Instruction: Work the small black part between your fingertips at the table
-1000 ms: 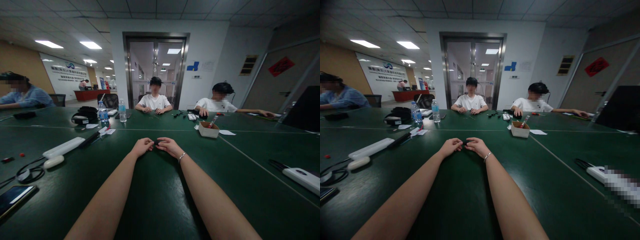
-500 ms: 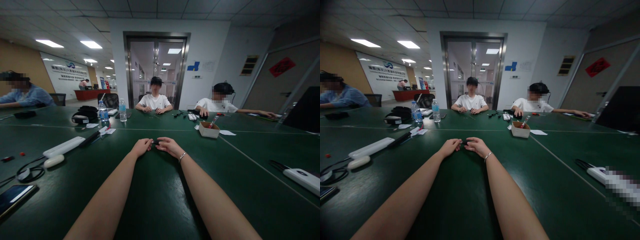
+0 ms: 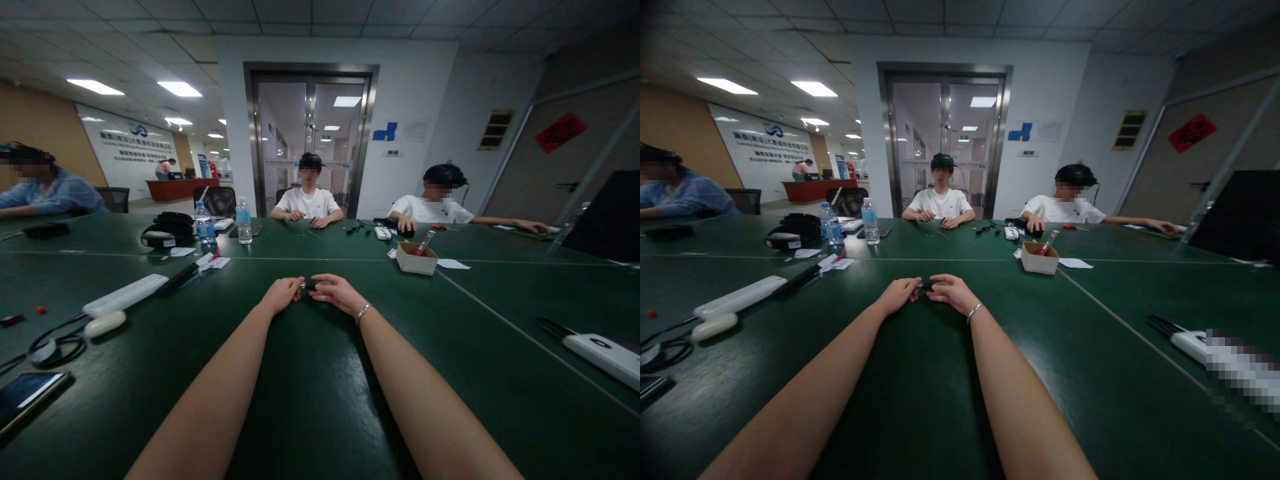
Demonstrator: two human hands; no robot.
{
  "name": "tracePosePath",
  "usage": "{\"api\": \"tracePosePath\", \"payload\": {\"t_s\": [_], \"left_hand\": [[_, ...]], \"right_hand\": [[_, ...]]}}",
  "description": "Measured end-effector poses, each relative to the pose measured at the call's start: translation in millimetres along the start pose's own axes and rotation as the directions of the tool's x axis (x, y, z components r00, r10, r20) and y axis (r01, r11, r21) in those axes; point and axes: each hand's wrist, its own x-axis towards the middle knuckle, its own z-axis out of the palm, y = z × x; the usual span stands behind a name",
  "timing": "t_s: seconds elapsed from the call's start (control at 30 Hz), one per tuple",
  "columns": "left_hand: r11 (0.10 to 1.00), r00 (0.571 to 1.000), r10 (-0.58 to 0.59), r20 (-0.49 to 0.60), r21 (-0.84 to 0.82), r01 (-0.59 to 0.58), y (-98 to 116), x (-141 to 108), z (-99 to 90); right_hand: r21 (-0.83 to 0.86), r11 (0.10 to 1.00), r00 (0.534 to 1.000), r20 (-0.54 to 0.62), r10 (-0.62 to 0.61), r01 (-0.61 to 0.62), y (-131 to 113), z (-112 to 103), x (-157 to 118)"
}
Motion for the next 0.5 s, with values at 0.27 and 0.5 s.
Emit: {"api": "tracePosePath", "payload": {"t_s": [0.27, 0.5], "left_hand": [[0.998, 0.998, -0.057, 0.002, 0.024, 0.057, -1.9, 1.6, 0.3], [0.999, 0.999, -0.044, 0.000, 0.007, 0.044, -3.5, 1.8, 0.1]], "right_hand": [[-0.040, 0.999, 0.999, 0.032, 0.003, -0.001, 1.0, -2.3, 1.0], [-0.044, 0.999, 1.000, 0.030, 0.005, -0.004, 3.9, -4.9, 4.2]]}}
